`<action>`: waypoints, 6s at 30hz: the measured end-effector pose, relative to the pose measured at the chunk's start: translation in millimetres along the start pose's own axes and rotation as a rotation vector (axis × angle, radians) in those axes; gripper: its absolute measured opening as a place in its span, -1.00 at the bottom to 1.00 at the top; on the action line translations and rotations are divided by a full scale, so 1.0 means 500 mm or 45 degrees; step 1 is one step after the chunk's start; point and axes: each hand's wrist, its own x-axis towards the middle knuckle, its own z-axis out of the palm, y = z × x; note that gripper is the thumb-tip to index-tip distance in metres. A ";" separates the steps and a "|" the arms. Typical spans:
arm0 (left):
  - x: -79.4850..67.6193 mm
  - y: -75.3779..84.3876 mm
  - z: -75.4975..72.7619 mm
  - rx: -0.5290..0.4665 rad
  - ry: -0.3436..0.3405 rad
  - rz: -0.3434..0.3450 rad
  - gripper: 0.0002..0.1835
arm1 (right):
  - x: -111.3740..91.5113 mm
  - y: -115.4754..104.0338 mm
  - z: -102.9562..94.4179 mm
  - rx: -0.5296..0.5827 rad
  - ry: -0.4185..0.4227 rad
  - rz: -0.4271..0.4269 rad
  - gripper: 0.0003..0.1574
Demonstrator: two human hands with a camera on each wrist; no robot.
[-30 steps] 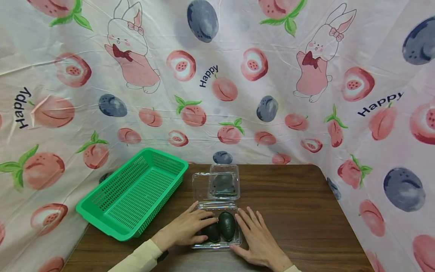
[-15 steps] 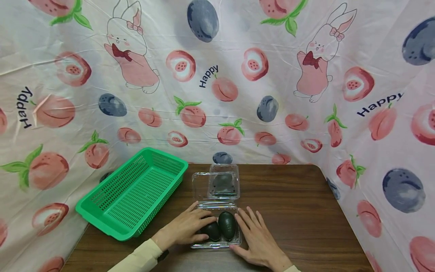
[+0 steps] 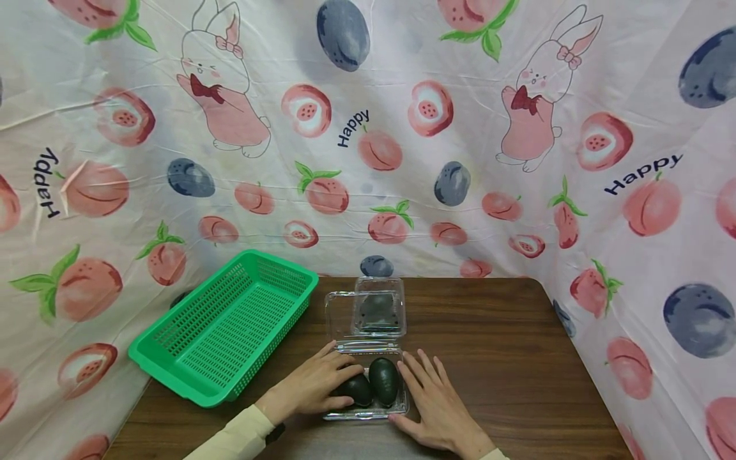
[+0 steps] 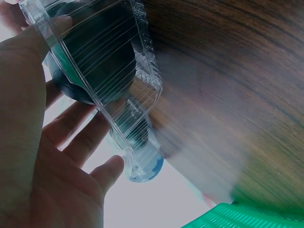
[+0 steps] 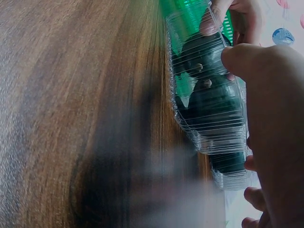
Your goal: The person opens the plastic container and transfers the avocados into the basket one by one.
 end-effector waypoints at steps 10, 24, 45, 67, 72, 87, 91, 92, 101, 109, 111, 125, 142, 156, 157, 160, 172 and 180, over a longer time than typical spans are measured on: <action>-0.009 -0.007 -0.005 0.027 0.059 0.021 -0.40 | 0.001 -0.002 0.001 0.013 0.006 0.002 0.18; -0.012 -0.010 -0.028 0.033 0.048 -0.001 -0.38 | 0.001 -0.002 -0.004 0.000 -0.002 0.011 0.19; -0.024 -0.025 -0.065 -0.022 0.146 -0.073 -0.38 | 0.000 0.000 0.000 0.023 0.013 0.006 0.21; -0.050 -0.052 -0.094 -0.132 0.273 -0.128 -0.35 | 0.002 0.002 0.004 0.013 0.037 -0.011 0.20; -0.060 -0.063 -0.101 -0.168 0.306 -0.152 -0.36 | 0.002 0.002 0.004 0.017 0.042 -0.016 0.20; -0.086 -0.098 -0.118 -0.204 0.385 -0.192 -0.40 | 0.004 0.001 0.006 0.021 0.051 -0.019 0.21; -0.089 -0.104 -0.124 -0.204 0.375 -0.210 -0.40 | 0.004 0.000 0.006 0.025 0.052 -0.021 0.20; -0.089 -0.106 -0.125 -0.205 0.375 -0.213 -0.39 | 0.005 0.000 0.006 0.027 0.052 -0.020 0.20; -0.096 -0.129 -0.145 -0.216 0.345 -0.271 -0.39 | 0.004 -0.001 0.004 0.039 0.039 -0.012 0.18; -0.097 -0.148 -0.167 -0.231 0.344 -0.291 -0.38 | 0.003 0.000 0.006 0.033 0.050 -0.013 0.20; -0.098 -0.153 -0.171 -0.233 0.338 -0.303 -0.38 | 0.002 0.000 0.006 0.031 0.050 -0.013 0.20; -0.111 -0.205 -0.191 -0.243 0.319 -0.374 -0.40 | 0.001 0.002 0.008 0.037 0.059 -0.015 0.19; -0.134 -0.283 -0.213 -0.290 0.291 -0.440 -0.39 | 0.001 0.000 0.006 0.035 0.041 0.001 0.20; -0.133 -0.353 -0.200 -0.337 0.207 -0.470 -0.37 | 0.001 0.002 0.010 0.017 0.050 -0.014 0.19; -0.133 -0.357 -0.198 -0.341 0.202 -0.471 -0.36 | 0.001 0.002 0.011 0.017 0.051 -0.014 0.19; -0.132 -0.369 -0.191 -0.346 0.190 -0.471 -0.35 | 0.002 0.004 0.011 0.011 0.046 -0.014 0.19; -0.123 -0.406 -0.170 -0.405 0.146 -0.508 -0.35 | 0.003 0.006 0.014 -0.010 0.068 -0.032 0.21; -0.123 -0.429 -0.161 -0.427 0.159 -0.513 -0.36 | 0.003 0.008 0.014 -0.005 0.064 -0.033 0.21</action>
